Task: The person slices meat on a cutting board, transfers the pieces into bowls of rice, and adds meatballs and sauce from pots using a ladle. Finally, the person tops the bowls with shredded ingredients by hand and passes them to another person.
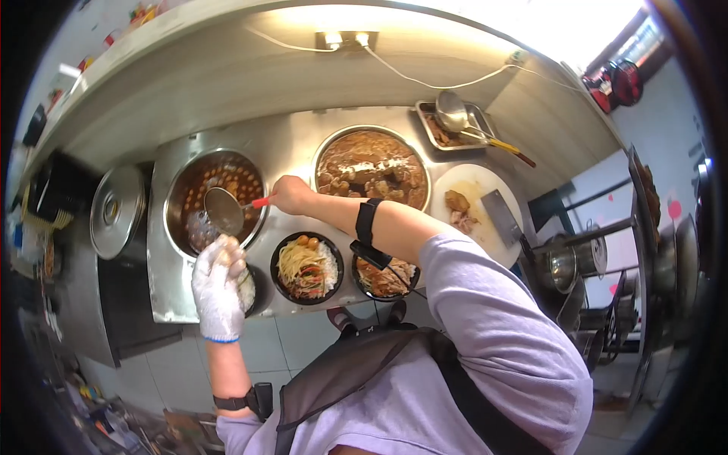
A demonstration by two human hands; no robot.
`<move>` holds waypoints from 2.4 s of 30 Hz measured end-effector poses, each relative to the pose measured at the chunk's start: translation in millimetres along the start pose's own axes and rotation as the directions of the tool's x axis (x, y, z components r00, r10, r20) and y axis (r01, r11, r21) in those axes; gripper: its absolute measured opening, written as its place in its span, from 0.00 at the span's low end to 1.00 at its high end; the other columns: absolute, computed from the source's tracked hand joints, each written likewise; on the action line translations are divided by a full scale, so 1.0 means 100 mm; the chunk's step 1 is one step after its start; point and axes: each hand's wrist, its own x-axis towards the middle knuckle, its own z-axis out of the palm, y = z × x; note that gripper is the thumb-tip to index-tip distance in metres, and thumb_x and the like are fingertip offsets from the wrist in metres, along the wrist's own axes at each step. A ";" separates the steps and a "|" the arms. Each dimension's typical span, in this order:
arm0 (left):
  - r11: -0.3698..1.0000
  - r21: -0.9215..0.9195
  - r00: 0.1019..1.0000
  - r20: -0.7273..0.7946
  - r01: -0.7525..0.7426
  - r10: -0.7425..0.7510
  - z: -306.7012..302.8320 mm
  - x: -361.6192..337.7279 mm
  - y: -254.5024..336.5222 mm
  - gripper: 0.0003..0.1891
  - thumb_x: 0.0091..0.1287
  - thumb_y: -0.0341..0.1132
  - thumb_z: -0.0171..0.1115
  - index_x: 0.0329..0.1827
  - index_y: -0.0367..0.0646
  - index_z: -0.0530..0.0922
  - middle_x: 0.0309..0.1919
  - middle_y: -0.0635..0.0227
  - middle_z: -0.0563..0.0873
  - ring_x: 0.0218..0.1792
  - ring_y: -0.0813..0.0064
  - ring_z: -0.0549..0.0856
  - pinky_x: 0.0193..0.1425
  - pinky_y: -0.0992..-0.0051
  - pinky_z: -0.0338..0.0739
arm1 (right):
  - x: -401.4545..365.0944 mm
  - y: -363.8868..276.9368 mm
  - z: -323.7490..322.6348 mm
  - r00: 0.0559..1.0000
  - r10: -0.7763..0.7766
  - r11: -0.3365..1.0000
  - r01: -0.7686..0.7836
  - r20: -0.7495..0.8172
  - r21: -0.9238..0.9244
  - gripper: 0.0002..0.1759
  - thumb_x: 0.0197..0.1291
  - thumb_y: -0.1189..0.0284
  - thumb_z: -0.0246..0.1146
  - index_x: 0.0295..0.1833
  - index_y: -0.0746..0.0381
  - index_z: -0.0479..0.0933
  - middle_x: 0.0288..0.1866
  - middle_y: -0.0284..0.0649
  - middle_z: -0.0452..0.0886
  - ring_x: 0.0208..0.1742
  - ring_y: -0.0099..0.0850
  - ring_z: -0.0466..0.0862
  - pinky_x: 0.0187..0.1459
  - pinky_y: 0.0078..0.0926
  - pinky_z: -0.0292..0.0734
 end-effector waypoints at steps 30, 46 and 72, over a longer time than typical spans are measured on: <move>0.978 -0.119 0.967 -0.214 -0.168 0.140 2.60 -1.30 -0.88 0.17 0.76 0.34 0.60 0.64 0.36 0.76 0.53 0.61 0.84 0.47 0.75 0.84 0.45 0.78 0.81 | -2.99 5.77 -3.86 0.646 0.264 0.946 -0.318 -0.716 0.061 0.16 0.67 0.62 0.61 0.35 0.63 0.84 0.22 0.33 0.78 0.24 0.26 0.77 0.30 0.32 0.73; 0.960 0.279 0.997 0.063 0.021 -0.040 3.96 -1.52 -1.11 0.21 0.75 0.41 0.61 0.63 0.34 0.76 0.52 0.61 0.85 0.49 0.74 0.85 0.55 0.76 0.82 | -2.38 6.38 -3.59 0.704 -0.015 0.938 -0.235 -0.710 -0.253 0.21 0.69 0.58 0.62 0.56 0.63 0.83 0.57 0.50 0.82 0.58 0.46 0.80 0.61 0.43 0.74; -0.115 -0.050 0.011 0.881 -0.992 -0.472 4.38 -0.19 -2.65 0.14 0.57 0.30 0.66 0.47 0.46 0.80 0.49 0.59 0.82 0.47 0.53 0.85 0.50 0.60 0.82 | -5.52 4.37 -1.39 0.578 0.768 0.622 -0.776 -0.276 0.105 0.23 0.62 0.66 0.65 0.58 0.67 0.71 0.45 0.55 0.84 0.51 0.57 0.83 0.53 0.54 0.78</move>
